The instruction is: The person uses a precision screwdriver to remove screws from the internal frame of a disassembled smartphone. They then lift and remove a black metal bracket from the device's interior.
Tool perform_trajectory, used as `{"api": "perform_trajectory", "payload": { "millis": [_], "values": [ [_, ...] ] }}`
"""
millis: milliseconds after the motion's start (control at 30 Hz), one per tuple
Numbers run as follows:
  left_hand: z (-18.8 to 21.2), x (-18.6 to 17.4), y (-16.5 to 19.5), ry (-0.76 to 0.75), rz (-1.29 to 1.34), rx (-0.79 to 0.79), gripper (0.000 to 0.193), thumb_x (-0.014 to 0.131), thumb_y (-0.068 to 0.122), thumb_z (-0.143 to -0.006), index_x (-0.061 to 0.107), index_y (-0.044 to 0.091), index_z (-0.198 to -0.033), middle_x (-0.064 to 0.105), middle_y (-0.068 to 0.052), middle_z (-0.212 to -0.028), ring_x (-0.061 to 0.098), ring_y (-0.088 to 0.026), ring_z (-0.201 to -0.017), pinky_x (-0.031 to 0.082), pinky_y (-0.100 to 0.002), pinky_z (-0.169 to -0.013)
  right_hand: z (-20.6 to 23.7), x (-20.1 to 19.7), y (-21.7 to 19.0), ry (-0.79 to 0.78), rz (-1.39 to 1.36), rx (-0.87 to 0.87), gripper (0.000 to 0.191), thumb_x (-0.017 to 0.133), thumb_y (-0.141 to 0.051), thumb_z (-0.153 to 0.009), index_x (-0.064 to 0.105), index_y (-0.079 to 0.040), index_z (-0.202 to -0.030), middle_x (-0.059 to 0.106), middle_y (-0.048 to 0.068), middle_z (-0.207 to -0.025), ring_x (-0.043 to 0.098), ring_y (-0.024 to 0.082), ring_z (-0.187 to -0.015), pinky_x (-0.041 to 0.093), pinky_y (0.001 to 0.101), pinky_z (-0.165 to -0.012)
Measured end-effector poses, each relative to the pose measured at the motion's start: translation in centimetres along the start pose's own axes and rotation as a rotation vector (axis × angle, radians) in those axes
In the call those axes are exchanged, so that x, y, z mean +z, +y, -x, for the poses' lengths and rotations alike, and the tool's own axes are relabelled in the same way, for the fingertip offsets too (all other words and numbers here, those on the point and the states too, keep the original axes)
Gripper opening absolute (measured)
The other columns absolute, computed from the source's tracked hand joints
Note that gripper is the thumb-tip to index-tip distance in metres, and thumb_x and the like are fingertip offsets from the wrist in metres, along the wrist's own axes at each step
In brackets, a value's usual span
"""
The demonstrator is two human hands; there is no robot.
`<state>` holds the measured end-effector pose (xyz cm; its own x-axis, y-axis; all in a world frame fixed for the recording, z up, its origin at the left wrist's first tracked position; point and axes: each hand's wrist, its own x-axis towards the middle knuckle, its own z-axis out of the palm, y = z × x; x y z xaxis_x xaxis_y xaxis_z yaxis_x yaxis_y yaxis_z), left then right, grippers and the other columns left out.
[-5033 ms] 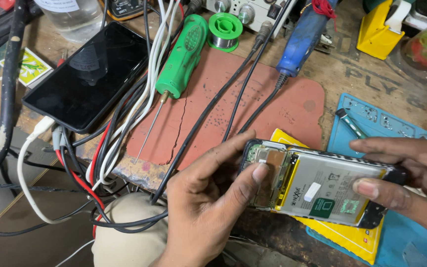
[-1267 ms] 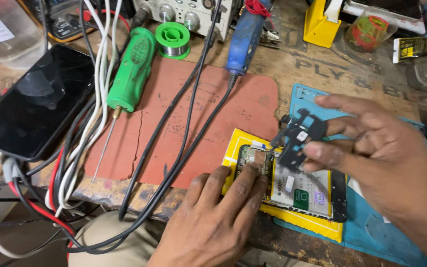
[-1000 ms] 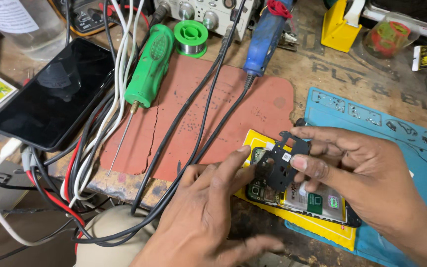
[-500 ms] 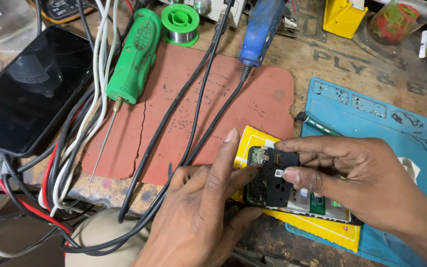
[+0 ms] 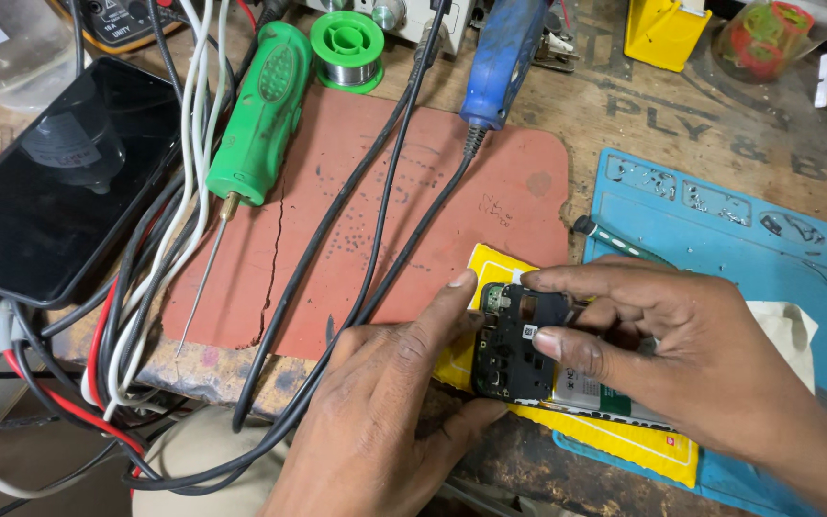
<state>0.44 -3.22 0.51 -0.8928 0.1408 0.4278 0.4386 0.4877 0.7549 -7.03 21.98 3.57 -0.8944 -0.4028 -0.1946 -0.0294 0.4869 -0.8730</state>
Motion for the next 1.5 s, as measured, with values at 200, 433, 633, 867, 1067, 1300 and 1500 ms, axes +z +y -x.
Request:
{"api": "perform_trajectory", "payload": {
  "millis": [200,433,633,867,1067,1300,1500],
  "values": [
    [-0.1,-0.2,0.3,-0.007,-0.029,-0.032,0.068,0.089,0.024,-0.077,0.056,0.010,-0.134,0.069,-0.012,-0.120,0.067,-0.031,-0.105,0.053,-0.041,-0.086,0.1,0.5,-0.6,-0.017,0.101,-0.194,0.056,0.089,-0.010,-0.081,0.074,-0.006,-0.134,0.061,0.004,-0.115,0.062,0.004,-0.075,0.052,0.0184,-0.053],
    [-0.1,-0.2,0.4,-0.018,-0.031,-0.039,0.061,0.088,0.025,-0.077,0.059,0.011,-0.128,0.066,-0.012,-0.121,0.066,-0.032,-0.102,0.053,-0.041,-0.084,0.0,1.0,-1.2,0.008,0.187,-0.169,0.054,0.090,-0.017,-0.079,0.075,-0.012,-0.131,0.060,0.000,-0.112,0.063,0.001,-0.070,0.049,0.0175,-0.050],
    [0.0,-0.1,0.3,-0.003,-0.044,0.011,0.045,0.087,0.024,-0.078,0.066,0.010,-0.115,0.066,-0.010,-0.119,0.066,-0.031,-0.106,0.053,-0.039,-0.087,-0.1,0.9,-1.5,0.024,0.222,-0.101,0.056,0.091,-0.016,-0.076,0.078,-0.014,-0.130,0.060,0.000,-0.111,0.057,0.004,-0.068,0.048,0.0204,-0.048],
    [0.1,-0.5,0.2,-0.032,-0.144,0.246,0.024,0.078,0.019,-0.090,0.068,0.008,-0.108,0.064,-0.012,-0.128,0.064,-0.029,-0.121,0.052,-0.042,-0.098,-0.2,1.3,-2.2,0.020,0.265,-0.039,0.055,0.090,-0.020,-0.077,0.078,-0.015,-0.131,0.055,0.001,-0.117,0.053,0.006,-0.069,0.052,0.0222,-0.049],
    [0.1,-0.9,0.3,-0.117,-0.329,0.367,0.026,0.058,0.018,-0.090,0.065,0.004,-0.111,0.063,-0.019,-0.139,0.063,-0.035,-0.125,0.048,-0.046,-0.101,0.3,1.3,-2.9,0.002,0.711,-0.219,0.054,0.078,-0.037,-0.087,0.069,-0.020,-0.137,0.053,0.005,-0.128,0.062,0.018,-0.092,0.056,0.0310,-0.068],
    [0.1,-0.7,0.3,-0.112,-0.377,0.376,0.025,0.058,0.018,-0.091,0.065,0.004,-0.111,0.062,-0.019,-0.140,0.064,-0.035,-0.123,0.048,-0.047,-0.101,0.5,1.6,-2.6,0.020,0.716,-0.494,0.047,0.072,-0.034,-0.092,0.065,-0.009,-0.131,0.057,0.011,-0.128,0.067,0.025,-0.104,0.057,0.0360,-0.080],
    [0.1,-0.5,0.0,-0.013,-0.264,0.351,0.026,0.078,0.021,-0.091,0.068,0.006,-0.110,0.064,-0.018,-0.128,0.065,-0.033,-0.119,0.049,-0.044,-0.097,0.6,1.6,-2.5,0.026,0.854,-0.633,0.051,0.070,-0.033,-0.091,0.061,-0.006,-0.133,0.057,0.011,-0.128,0.066,0.026,-0.105,0.058,0.0380,-0.083]
  ]
}}
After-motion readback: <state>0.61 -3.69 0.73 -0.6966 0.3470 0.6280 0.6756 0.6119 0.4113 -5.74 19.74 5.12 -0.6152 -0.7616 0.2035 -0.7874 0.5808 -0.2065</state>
